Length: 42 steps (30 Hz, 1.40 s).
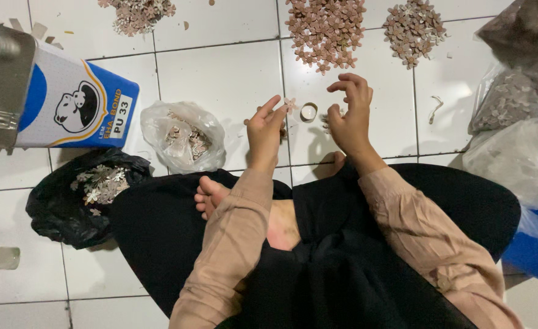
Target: The person sits on the floor and assembles small flower-shaped craft pieces by hand. They pick up individual pieces, align them, and press them together, occasionally moving piles of parts and placing assembled units into a plastic bag.
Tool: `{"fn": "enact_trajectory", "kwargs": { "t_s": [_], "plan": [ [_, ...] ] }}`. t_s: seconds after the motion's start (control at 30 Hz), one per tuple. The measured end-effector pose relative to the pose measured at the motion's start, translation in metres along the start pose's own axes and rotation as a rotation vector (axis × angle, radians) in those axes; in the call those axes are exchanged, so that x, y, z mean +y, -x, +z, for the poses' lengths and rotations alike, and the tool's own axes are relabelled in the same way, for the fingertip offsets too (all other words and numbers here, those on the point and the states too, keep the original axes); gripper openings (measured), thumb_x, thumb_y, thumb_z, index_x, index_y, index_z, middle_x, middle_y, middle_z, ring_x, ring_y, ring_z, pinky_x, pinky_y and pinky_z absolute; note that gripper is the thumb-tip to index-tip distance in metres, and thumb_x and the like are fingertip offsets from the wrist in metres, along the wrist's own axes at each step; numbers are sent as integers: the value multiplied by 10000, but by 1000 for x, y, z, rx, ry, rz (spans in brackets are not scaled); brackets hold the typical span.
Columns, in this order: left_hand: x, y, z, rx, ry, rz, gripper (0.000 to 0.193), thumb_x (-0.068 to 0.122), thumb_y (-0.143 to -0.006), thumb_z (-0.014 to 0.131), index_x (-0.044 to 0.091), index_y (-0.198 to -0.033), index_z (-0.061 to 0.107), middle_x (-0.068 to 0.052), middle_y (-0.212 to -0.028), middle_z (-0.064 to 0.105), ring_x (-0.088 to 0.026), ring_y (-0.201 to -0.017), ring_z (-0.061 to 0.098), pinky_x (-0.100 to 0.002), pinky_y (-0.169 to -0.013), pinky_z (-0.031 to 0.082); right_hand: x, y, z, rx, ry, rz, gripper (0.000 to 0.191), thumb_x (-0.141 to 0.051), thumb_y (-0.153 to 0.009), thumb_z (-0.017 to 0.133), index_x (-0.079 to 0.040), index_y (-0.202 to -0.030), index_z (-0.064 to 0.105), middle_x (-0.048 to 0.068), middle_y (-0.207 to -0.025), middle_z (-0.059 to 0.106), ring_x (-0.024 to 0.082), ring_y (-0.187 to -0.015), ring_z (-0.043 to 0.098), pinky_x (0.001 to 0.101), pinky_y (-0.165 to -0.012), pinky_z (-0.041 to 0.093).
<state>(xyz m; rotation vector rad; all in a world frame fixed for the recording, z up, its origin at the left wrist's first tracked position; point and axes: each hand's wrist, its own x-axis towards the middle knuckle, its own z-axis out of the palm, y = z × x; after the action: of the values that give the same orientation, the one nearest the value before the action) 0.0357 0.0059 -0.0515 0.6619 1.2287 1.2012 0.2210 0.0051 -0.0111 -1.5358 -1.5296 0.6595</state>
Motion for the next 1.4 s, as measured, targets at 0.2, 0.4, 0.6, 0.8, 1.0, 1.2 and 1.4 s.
{"fn": "enact_trajectory", "kwargs": {
  "t_s": [0.2,0.4,0.6,0.8,1.0,1.2,1.4],
  "plan": [
    [17,-3,-17,168,220,89,470,99,-970,693,-31,-1411,596,-34,-951,705,-49,-738,515,-202,-676,429,12,1,34,-139,330,-280,407,-2,-841,700,-104,-1234,669,43,-967,695,283,-1023,533,426,-908,403],
    [30,-1,-16,268,300,93,475,100,-953,684,-46,-1394,589,-31,-1043,726,-40,-810,575,-191,-720,486,17,4,85,-162,432,-483,457,-33,-833,710,-161,-1269,659,10,-900,725,232,-967,606,415,-888,394],
    [26,-1,-13,241,296,76,481,89,-955,684,-53,-1404,586,-50,-1005,715,-59,-749,523,-196,-694,461,24,-2,105,-169,451,-543,494,-72,-838,692,-121,-1324,616,43,-870,730,255,-954,640,450,-901,394],
    [24,0,-12,233,263,85,489,104,-966,679,-48,-1421,581,-52,-1000,718,-52,-752,520,-197,-699,468,12,-3,96,-223,393,-387,503,-75,-857,749,-106,-1339,609,104,-856,741,273,-852,675,450,-853,430],
    [27,4,-8,169,215,140,498,97,-981,655,-51,-1442,535,-131,-1080,761,-66,-801,605,-215,-717,496,-10,-12,63,-177,-215,2,644,-34,-846,776,-90,-1435,525,71,-975,778,160,-883,757,304,-805,562],
    [33,10,-2,117,97,158,483,90,-988,630,-43,-1440,522,-152,-1116,768,-86,-901,682,-221,-761,523,-39,-7,49,-12,-173,-175,646,-48,-913,805,-118,-1484,511,37,-1075,776,150,-981,753,295,-867,572],
    [30,14,-2,64,-9,231,450,76,-1005,635,-39,-1432,550,-152,-1111,777,-89,-974,718,-200,-840,554,-53,-6,46,10,-31,-371,664,-28,-887,826,-124,-1478,540,37,-1123,759,209,-1045,692,348,-941,532]
  ]
}}
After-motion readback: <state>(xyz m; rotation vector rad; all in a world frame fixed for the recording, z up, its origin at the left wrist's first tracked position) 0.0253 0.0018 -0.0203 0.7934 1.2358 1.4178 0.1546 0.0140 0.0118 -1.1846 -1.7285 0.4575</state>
